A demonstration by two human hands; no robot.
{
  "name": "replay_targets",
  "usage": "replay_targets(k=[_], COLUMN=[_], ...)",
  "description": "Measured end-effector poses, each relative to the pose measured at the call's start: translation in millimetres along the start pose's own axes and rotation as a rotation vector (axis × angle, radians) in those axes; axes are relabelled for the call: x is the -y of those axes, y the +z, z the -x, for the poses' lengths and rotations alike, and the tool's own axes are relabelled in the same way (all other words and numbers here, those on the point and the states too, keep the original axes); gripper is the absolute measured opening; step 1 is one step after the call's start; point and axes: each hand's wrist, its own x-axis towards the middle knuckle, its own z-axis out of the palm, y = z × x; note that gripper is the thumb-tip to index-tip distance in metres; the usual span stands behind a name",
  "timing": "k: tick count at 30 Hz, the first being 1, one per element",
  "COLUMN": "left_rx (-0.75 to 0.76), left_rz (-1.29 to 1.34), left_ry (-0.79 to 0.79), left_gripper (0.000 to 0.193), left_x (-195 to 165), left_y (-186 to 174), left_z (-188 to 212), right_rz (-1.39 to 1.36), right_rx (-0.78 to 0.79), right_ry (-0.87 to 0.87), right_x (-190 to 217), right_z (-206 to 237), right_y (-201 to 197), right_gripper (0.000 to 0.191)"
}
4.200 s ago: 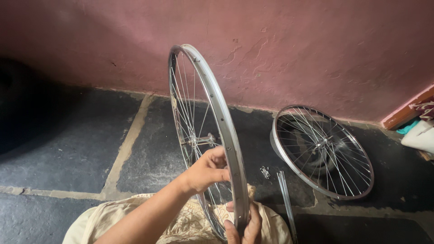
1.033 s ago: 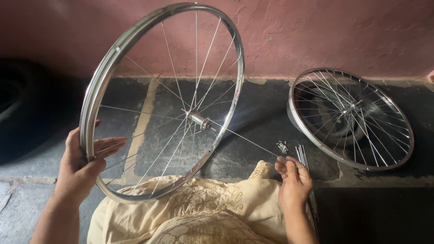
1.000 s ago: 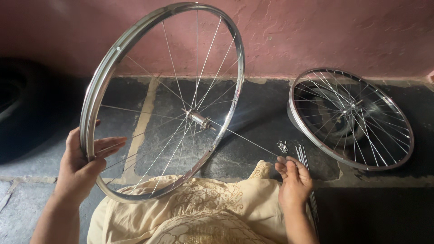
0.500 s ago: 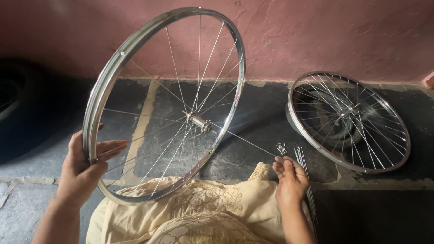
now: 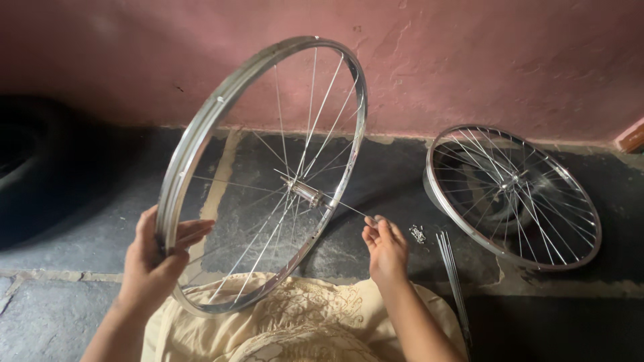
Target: The person assembles a bicycle wheel by inserting spokes through the hub and rim. They repeatedly thread each spoke, secure it with a nipple, and rotate the wheel to continue the process.
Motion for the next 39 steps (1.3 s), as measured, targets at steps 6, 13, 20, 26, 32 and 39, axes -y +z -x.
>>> replay_targets(k=[6,13,20,26,32,39], left_rx=[-0.013,-0.011,-0.02,-0.004,0.022,0.154], left_rz=[0.052,0.11,0.123,0.097,0.086,0.109], left_ry=[0.012,-0.023,-0.046,-0.016,0.063,0.03], left_gripper=[0.079,0.083,0.088,0.084,0.08,0.082], left_x=[9.6,12.1,8.7,7.4,6.8,0.0], left_y=[5.7,-0.4,0.3,1.7,19.3,35.1], left_z=[0.7,0.8,0.0,2.6,9.6,31.7], right_rz=[0.043,0.058,0.062,-0.02,0.291,0.408], right_rx=[-0.01,-0.1,-0.149,0.046,0.152,0.186], right_ry=[-0.004,-0.092,-0.143,-0.092,0.014,-0.06], right_x=[-8.0,13.1,27.4,3.9,-38.2,-66.4], right_z=[-16.7,-5.0,-23.5,-45.2,-46.3,-53.2], right_y=[21.4,-21.6,-52.2,-24.5,51.3,83.3], right_gripper=[0.019,0.018,0.018,0.017,0.044,0.06])
